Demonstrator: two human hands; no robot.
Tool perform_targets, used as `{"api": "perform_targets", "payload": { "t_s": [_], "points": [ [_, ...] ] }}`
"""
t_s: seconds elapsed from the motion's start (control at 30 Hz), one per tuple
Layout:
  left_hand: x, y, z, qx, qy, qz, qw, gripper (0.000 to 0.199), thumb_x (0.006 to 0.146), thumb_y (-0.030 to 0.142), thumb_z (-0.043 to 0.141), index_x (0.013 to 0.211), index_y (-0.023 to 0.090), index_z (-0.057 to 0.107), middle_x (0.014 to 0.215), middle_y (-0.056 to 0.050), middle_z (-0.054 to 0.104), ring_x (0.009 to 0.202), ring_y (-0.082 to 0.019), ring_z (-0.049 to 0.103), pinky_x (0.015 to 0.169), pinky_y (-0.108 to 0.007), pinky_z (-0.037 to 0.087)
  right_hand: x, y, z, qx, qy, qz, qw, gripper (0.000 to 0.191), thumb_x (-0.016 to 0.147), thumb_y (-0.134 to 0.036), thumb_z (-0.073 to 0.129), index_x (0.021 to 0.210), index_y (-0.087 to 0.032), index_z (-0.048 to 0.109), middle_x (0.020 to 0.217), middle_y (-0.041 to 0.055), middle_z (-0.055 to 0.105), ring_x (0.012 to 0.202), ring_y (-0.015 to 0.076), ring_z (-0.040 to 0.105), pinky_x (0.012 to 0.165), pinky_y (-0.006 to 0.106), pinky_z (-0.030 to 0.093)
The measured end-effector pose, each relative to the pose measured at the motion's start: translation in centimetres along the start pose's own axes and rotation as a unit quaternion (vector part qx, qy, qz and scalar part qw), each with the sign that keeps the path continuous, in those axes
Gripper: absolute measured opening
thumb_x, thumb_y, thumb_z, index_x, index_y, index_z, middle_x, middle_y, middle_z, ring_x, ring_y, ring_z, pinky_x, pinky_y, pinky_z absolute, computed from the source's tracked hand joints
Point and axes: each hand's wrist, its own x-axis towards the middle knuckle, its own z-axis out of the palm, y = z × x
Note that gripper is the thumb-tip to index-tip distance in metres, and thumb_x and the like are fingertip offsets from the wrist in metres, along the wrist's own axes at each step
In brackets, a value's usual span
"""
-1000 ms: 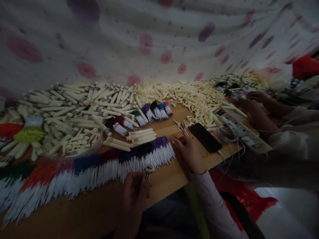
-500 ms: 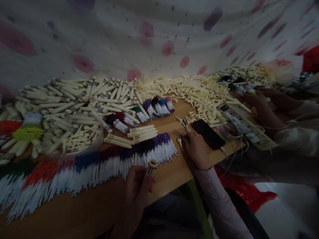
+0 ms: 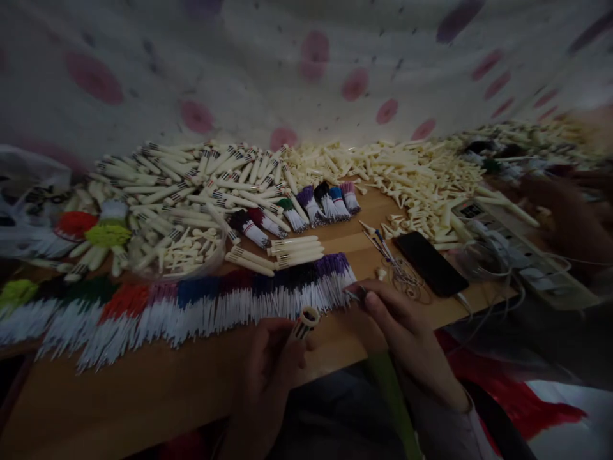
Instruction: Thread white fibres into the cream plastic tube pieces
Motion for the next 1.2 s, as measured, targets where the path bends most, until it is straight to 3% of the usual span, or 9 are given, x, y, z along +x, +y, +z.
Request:
{"api": "perform_targets", "payload": {
  "t_s": [0.1,0.2,0.47,0.57,0.7,0.8,0.97,1.2],
  "points": [
    [-0.4,0.5,-0.4,-0.011,0.020,0.007,1.000,0.036,0.079,0.056,0.080,0.091,0.023,0.072,0.088,-0.002,0.077,0.084,-0.017,0.071,0.075,-0.023,0.055,-0.4,-2.9,0.0,0.007,-0.027,-0.070,0.997,0.013,0.101,-0.031,0.061,0.104,-0.032,0.074,0.093,-0.0029,0.076,0.085,0.0130,0.072,0.074,0.019,0.056],
    [-0.5,0.7,-0.7,-0.027,0.013,0.033,0.999,0.032,0.080,0.054,0.081,0.088,0.023,0.075,0.086,-0.001,0.077,0.080,-0.016,0.070,0.073,-0.022,0.055,-0.7,-5.1,-0.4,-0.026,-0.053,-0.107,0.992,0.011,0.096,-0.027,0.069,0.105,-0.031,0.071,0.094,-0.0027,0.076,0.086,0.0127,0.073,0.074,0.016,0.057],
    [-0.1,-0.6,-1.8,-0.073,-0.030,0.102,0.992,0.021,0.086,0.044,0.078,0.090,0.024,0.077,0.083,-0.001,0.073,0.075,-0.014,0.066,0.068,-0.021,0.054,-1.3,-7.2,-0.9,-0.113,-0.134,-0.202,0.964,0.029,0.095,-0.007,0.055,0.113,-0.027,0.064,0.098,0.0038,0.072,0.080,0.0151,0.072,0.066,0.021,0.057],
    [0.3,-1.6,-2.6,-0.063,-0.052,0.130,0.988,0.020,0.086,0.044,0.078,0.092,0.025,0.077,0.082,-0.001,0.074,0.073,-0.014,0.067,0.067,-0.021,0.055,-1.2,-7.6,-0.8,-0.132,-0.153,-0.205,0.958,0.024,0.095,-0.008,0.055,0.108,-0.025,0.064,0.094,0.0033,0.072,0.077,0.0148,0.069,0.066,0.022,0.056],
    [0.6,-2.4,-3.3,-0.055,-0.075,0.141,0.986,0.011,0.087,0.033,0.078,0.095,0.026,0.077,0.084,-0.001,0.074,0.075,-0.014,0.068,0.069,-0.022,0.055,-1.0,-7.8,0.0,-0.100,-0.135,-0.185,0.968,0.022,0.097,-0.010,0.051,0.098,-0.024,0.068,0.083,0.0016,0.069,0.071,0.0147,0.066,0.064,0.024,0.054],
    [0.7,-2.3,-3.3,-0.070,-0.100,0.150,0.981,0.011,0.089,0.034,0.076,0.096,0.026,0.076,0.084,-0.001,0.073,0.075,-0.015,0.067,0.068,-0.023,0.054,-1.0,-7.8,0.4,-0.098,-0.132,-0.179,0.970,0.024,0.096,-0.009,0.049,0.094,-0.024,0.068,0.080,0.0027,0.068,0.073,0.0176,0.066,0.064,0.028,0.053],
    [0.8,-1.5,-3.0,-0.077,-0.139,0.168,0.973,0.011,0.093,0.035,0.071,0.098,0.026,0.076,0.087,-0.002,0.073,0.077,-0.015,0.068,0.069,-0.023,0.054,-0.6,-7.5,0.0,-0.083,-0.179,-0.205,0.959,0.031,0.087,0.001,0.050,0.099,-0.023,0.065,0.084,0.0017,0.069,0.075,0.0164,0.065,0.063,0.028,0.049],
    [0.5,-1.0,-2.7,-0.066,-0.120,0.149,0.979,0.011,0.093,0.036,0.071,0.098,0.027,0.076,0.086,-0.001,0.070,0.083,-0.015,0.065,0.077,-0.025,0.053,-0.7,-7.3,-0.4,-0.110,-0.190,-0.196,0.956,0.029,0.086,0.002,0.044,0.091,-0.022,0.060,0.076,0.0004,0.063,0.070,0.0151,0.062,0.060,0.028,0.045]
  ]
}}
